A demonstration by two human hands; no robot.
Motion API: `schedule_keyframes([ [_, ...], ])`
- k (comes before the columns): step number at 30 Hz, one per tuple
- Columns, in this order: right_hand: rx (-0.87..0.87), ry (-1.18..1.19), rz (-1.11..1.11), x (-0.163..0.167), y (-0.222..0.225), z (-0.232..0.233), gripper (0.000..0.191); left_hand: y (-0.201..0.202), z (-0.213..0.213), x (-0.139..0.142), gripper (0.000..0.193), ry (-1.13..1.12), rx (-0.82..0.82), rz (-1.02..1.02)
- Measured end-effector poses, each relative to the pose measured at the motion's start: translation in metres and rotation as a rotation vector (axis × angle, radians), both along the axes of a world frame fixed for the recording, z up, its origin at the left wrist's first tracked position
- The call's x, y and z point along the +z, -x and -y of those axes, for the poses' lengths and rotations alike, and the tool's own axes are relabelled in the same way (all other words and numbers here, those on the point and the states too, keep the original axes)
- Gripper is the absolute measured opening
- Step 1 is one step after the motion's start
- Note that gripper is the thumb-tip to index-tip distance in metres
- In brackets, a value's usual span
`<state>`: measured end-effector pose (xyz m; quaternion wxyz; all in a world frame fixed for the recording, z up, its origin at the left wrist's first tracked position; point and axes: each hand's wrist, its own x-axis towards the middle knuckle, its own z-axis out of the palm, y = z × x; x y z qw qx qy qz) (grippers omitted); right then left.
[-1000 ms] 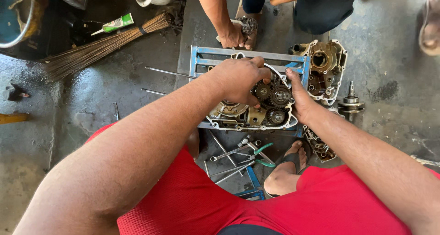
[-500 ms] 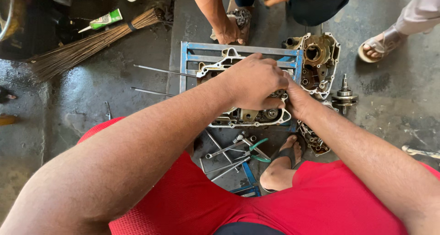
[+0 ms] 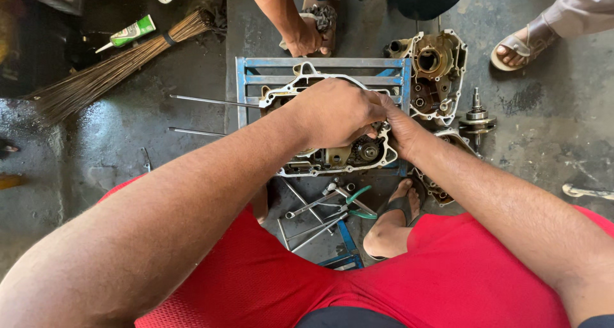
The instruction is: The person disassembles a motorcycle engine casing, removes the gear assembly, and inspects internal components. They use pliers to extract a small part and handle the gear shaft and casing halves throughout the process.
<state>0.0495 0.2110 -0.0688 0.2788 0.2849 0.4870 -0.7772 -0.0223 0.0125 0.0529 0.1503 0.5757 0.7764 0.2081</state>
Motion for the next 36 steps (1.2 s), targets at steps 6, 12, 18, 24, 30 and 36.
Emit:
schedule_keyframes([
  [6, -0.015, 0.120, 0.054, -0.001, 0.001, -0.001, 0.087, -0.001, -0.003, 0.000, 0.032, -0.072, 0.062, 0.043],
  [12, -0.007, 0.135, -0.030, -0.004, 0.001, -0.005, 0.081, -0.002, -0.002, 0.000, 0.028, 0.044, 0.027, 0.046],
  [18, -0.011, 0.201, -0.005, -0.005, 0.000, -0.008, 0.081, -0.004, -0.003, -0.003, 0.031, -0.112, 0.112, 0.094],
  [24, 0.010, 0.142, 0.063, -0.007, 0.000, -0.009, 0.087, -0.004, -0.001, -0.006, 0.032, -0.030, 0.079, 0.113],
  [30, 0.127, 0.198, -0.006, 0.003, 0.006, -0.013, 0.084, 0.008, 0.000, -0.004, 0.042, -0.122, 0.091, 0.251],
  [36, 0.528, -0.416, 0.100, 0.033, 0.018, -0.025, 0.070, 0.029, 0.019, -0.007, 0.064, -0.016, 0.106, 0.191],
])
